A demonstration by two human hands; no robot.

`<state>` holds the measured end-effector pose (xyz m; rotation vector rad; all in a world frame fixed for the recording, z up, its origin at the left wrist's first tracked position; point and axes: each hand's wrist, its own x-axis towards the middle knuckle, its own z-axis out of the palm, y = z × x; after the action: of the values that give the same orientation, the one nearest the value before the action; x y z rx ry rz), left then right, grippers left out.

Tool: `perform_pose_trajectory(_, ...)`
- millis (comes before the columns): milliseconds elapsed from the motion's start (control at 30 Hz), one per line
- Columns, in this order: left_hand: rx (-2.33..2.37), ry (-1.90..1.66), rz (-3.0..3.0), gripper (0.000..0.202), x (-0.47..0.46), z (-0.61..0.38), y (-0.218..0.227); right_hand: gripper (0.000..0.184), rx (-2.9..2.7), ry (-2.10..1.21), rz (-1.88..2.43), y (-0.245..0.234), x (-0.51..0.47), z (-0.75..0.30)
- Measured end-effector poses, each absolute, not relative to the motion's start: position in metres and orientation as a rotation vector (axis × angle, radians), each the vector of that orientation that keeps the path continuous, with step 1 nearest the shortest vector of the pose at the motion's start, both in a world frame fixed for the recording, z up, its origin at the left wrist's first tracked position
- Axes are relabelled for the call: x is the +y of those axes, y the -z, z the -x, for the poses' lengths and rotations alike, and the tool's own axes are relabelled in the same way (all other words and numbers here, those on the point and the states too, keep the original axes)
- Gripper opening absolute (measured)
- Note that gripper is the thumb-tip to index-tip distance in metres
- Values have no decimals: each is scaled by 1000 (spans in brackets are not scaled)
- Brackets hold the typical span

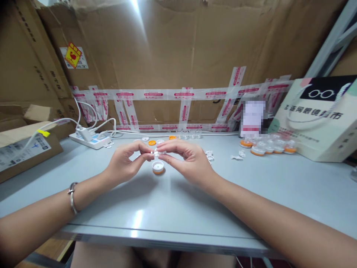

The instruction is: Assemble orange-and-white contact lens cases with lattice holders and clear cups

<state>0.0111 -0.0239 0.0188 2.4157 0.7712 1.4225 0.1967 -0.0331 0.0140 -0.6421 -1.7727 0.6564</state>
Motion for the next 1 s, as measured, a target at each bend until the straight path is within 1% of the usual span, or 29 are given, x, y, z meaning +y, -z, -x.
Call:
perform_pose_trajectory(100, 789, -1395, -2381, 8, -25, -11, -20, 10, -1834, -528, 608, -14, -32, -199)
perform_pose_trajectory(233, 790, -1367, -2363, 8, -28, -12, -21, 16, -1982, -218, 565, -15, -34, -203)
perform_pose_trajectory(467, 760, -1321, -2500, 7, -27, -11, -19, 17, -2080, 267, 465, -11, -30, -207)
perform_pose_trajectory(533, 743, -1304, -2563, 5, -25, -11, -19, 18, -2067, 357, 414, -9, -27, -206)
perform_pose_trajectory(600, 717, -1323, -2624, 4, -23, -10, -18, 18, -2057, 375, 401, -8, -26, -205)
perform_pose_trajectory(667, 678, -1379, -2675, 7, -22, -10, -17, 18, -2049, 308, 432, -7, -27, -203)
perform_pose_trajectory(733, 650, -1426, -2716, 10, -21, -9, -17, 13, -2027, 119, 526, -9, -29, -200)
perform_pose_trajectory(800, 641, -1452, -2749, 10, -21, -9, -16, 10, -1982, -228, 664, -11, -31, -198)
perform_pose_trajectory(900, 610, -1484, -2796, 4, -19, -7, -16, 16, -1842, -788, 767, -14, -33, -195)
perform_pose_trajectory(1000, 614, -1455, -2837, 2, -18, -6, -16, 24, -1700, -1079, 792, -17, -33, -193)
